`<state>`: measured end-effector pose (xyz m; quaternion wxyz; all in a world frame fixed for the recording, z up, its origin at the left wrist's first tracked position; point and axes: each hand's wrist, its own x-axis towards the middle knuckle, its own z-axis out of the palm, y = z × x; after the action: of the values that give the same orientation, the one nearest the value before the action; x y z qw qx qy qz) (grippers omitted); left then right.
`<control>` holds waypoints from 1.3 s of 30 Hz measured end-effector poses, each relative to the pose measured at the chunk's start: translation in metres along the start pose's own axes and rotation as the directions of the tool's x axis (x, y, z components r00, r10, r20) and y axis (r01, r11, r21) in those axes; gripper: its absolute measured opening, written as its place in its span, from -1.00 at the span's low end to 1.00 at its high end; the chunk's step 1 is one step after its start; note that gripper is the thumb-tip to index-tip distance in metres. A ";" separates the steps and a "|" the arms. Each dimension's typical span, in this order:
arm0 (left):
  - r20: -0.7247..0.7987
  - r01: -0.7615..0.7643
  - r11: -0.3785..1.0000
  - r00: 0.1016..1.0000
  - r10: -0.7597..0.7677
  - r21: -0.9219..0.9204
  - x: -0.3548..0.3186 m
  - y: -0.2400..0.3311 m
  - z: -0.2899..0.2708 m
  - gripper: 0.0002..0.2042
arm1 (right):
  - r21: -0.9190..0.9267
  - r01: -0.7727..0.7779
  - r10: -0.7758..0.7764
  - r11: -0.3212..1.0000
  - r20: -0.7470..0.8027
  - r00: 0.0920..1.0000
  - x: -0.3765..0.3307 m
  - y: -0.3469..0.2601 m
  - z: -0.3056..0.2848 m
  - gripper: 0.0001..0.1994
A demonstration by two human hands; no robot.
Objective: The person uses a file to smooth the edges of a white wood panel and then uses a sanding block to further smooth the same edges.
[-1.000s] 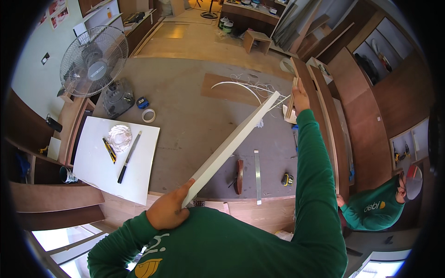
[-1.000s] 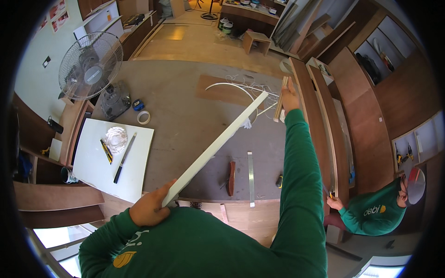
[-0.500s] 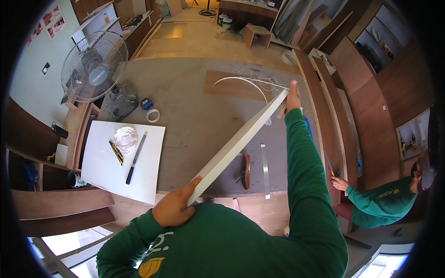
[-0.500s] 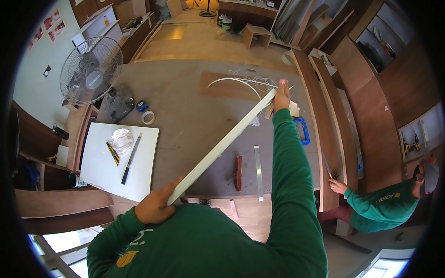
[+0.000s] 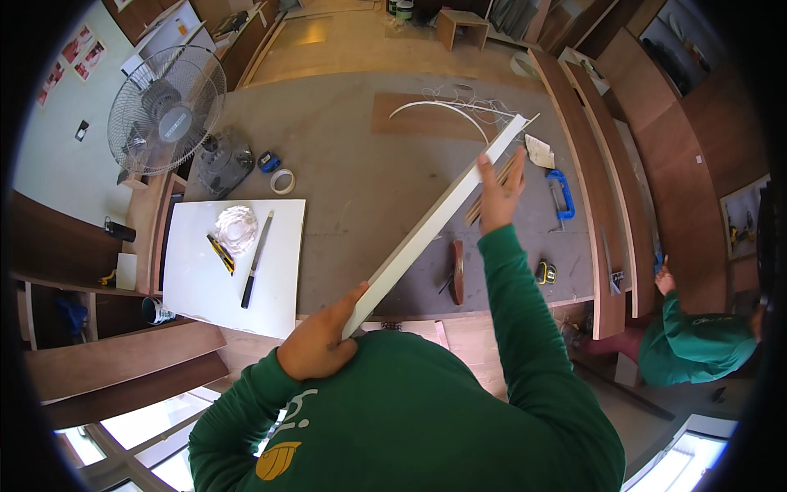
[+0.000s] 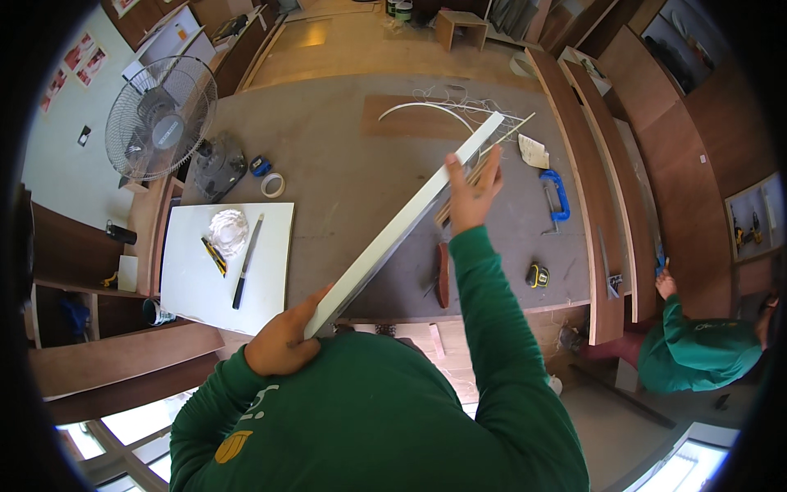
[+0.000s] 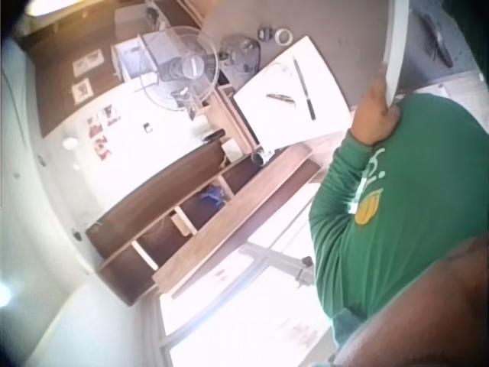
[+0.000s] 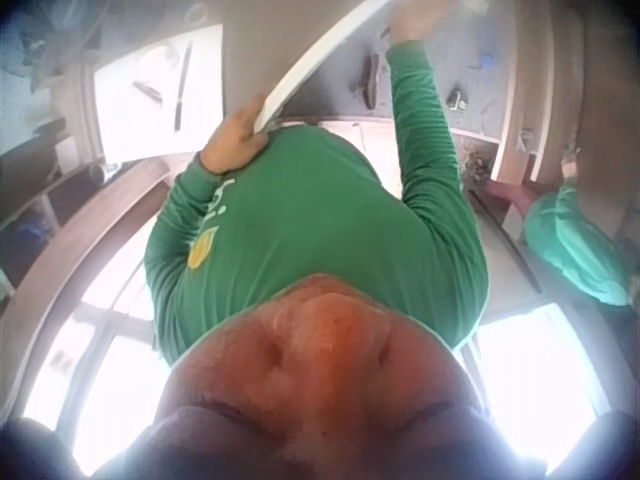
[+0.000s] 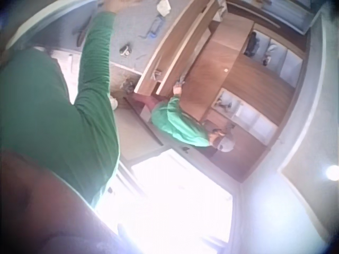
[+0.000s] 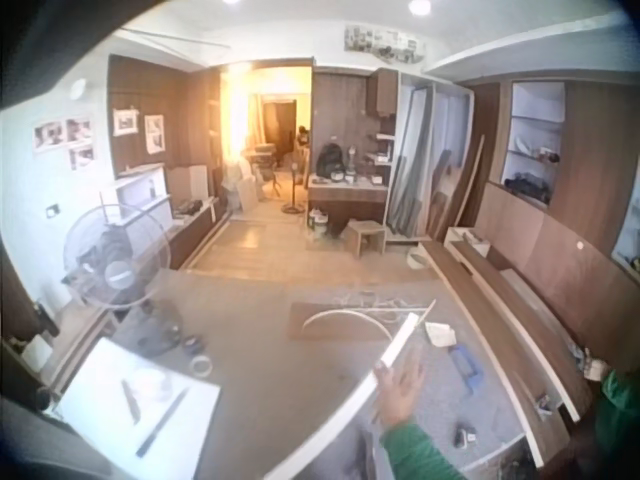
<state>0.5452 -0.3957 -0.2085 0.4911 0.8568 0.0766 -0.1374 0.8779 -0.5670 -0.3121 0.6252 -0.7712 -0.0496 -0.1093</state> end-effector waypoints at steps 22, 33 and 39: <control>-0.056 -0.016 0.998 0.998 0.020 0.063 0.005 -0.008 -0.021 -0.27 | -0.108 0.332 -0.319 0.937 0.119 0.940 -0.020 -0.031 -0.030 -0.32; -0.122 -0.251 0.920 0.947 0.298 0.300 -0.029 -0.034 -0.033 -0.35 | -0.159 0.595 -0.477 0.788 0.452 0.754 -0.187 -0.054 -0.009 -0.24; -0.056 -0.339 0.872 0.923 0.381 0.353 -0.023 -0.048 -0.054 -0.39 | -0.140 0.443 -0.383 0.885 0.319 0.867 -0.135 -0.054 0.025 -0.32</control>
<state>0.5195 -0.3243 -0.2151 0.3487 0.9339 -0.0786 -0.0011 0.7381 -0.5228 -0.2963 0.4888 -0.8112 -0.2914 -0.1347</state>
